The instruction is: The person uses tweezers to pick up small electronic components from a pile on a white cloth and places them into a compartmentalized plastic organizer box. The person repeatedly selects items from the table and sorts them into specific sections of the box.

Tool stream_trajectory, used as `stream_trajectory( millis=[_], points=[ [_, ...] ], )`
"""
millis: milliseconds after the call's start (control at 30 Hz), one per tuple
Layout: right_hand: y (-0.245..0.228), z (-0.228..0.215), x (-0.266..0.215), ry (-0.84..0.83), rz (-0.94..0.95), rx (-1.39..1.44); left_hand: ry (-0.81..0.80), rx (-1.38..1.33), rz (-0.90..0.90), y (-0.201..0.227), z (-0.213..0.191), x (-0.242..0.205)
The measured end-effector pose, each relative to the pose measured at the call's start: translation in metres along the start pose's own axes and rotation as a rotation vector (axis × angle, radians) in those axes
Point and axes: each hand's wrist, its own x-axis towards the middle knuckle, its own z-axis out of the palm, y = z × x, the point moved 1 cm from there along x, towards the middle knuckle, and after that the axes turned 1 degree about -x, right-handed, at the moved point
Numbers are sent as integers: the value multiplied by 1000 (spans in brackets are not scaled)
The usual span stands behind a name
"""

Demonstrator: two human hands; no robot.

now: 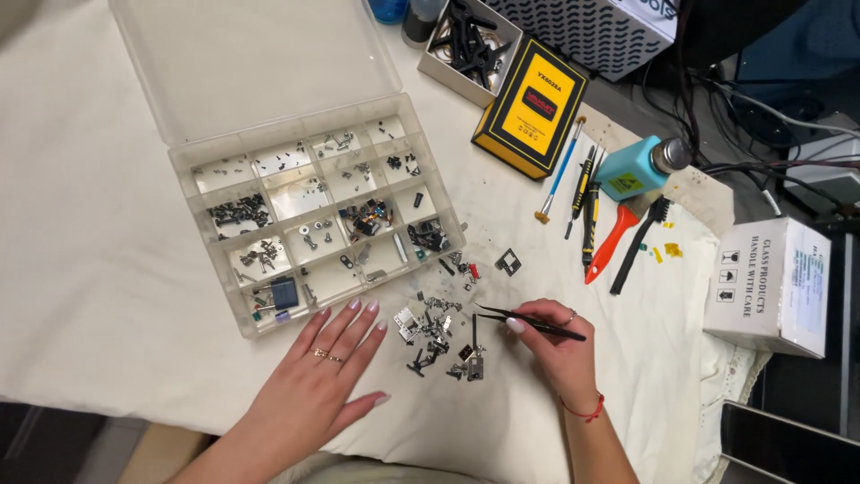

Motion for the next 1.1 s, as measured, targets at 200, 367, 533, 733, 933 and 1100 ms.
stream_trajectory(
  millis=[200, 367, 533, 733, 933, 1100],
  points=[
    [14, 7, -8, 48, 35, 109, 0, 103, 7, 2, -1, 1],
    [15, 20, -3, 50, -50, 64, 1, 101, 21, 6, -5, 4],
    [15, 24, 11, -8, -145, 40, 7, 90, 28, 6, -4, 4],
    [11, 26, 27, -123, -179, 77, 17, 93, 28, 5, -4, 3],
    [14, 27, 37, -197, -197, 75, 17, 44, 21, 4, -4, 3],
    [13, 27, 38, -174, -226, 66, 16, 52, 20, 4, -2, 2]
  ],
)
